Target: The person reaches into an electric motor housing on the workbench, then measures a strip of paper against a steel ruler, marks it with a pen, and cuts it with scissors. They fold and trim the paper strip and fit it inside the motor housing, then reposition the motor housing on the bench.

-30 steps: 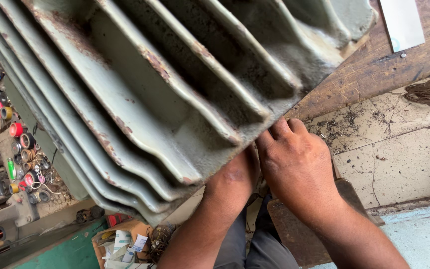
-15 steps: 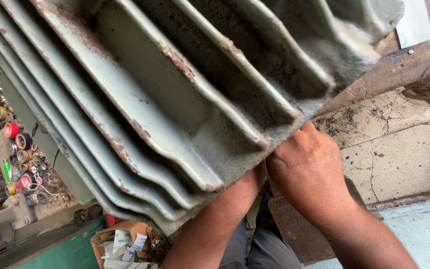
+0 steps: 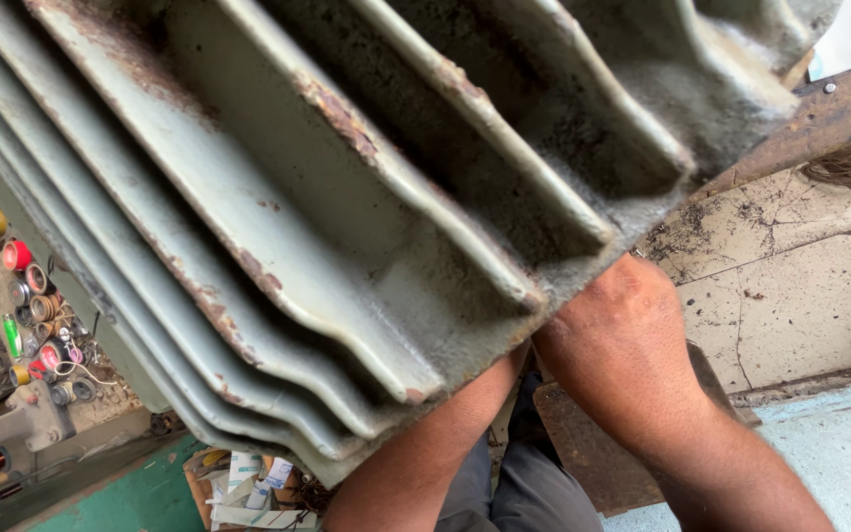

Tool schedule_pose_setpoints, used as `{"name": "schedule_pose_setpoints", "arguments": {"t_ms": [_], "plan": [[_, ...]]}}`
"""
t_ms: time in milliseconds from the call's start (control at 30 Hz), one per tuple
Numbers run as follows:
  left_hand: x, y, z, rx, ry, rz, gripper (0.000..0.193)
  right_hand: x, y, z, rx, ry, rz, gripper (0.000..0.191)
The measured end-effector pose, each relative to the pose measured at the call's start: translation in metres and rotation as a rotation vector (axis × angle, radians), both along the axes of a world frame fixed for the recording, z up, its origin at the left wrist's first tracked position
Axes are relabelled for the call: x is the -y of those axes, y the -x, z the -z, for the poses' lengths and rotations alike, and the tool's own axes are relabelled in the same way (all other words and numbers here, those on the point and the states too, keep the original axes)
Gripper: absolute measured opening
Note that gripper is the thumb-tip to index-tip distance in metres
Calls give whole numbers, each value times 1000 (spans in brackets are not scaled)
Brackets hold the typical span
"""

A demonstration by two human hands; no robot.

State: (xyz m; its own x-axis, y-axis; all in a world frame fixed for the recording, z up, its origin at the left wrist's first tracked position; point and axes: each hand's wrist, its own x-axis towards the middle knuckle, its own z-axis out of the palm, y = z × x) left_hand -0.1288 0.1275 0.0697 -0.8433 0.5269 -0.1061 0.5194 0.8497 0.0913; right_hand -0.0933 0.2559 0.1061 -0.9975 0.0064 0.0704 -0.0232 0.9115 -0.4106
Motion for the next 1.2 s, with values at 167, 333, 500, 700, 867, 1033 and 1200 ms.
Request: {"name": "schedule_pose_setpoints", "arguments": {"t_ms": [167, 333, 500, 700, 867, 1033, 1200], "plan": [[2, -3, -1, 6, 3, -1, 29, 0, 0, -4, -8, -6, -9, 5], [1, -2, -1, 7, 8, 4, 29, 1, 1, -11, -19, -4, -21, 6], [1, 0, 0, 12, 13, 12, 28, 1, 2, -17, 16, 8, -41, 5], [2, 1, 2, 25, 16, 12, 28, 2, 3, -18, 100, -95, -87, 4], [2, 2, 4, 28, 19, 17, 27, 3, 0, -17, 21, -53, -80, 7], [0, 3, 5, 31, 21, 20, 27, 4, 0, -17, 45, -43, -66, 5], [1, 3, 4, 34, 25, 12, 27, 3, 5, -17, 57, -44, -67, 6]]}}
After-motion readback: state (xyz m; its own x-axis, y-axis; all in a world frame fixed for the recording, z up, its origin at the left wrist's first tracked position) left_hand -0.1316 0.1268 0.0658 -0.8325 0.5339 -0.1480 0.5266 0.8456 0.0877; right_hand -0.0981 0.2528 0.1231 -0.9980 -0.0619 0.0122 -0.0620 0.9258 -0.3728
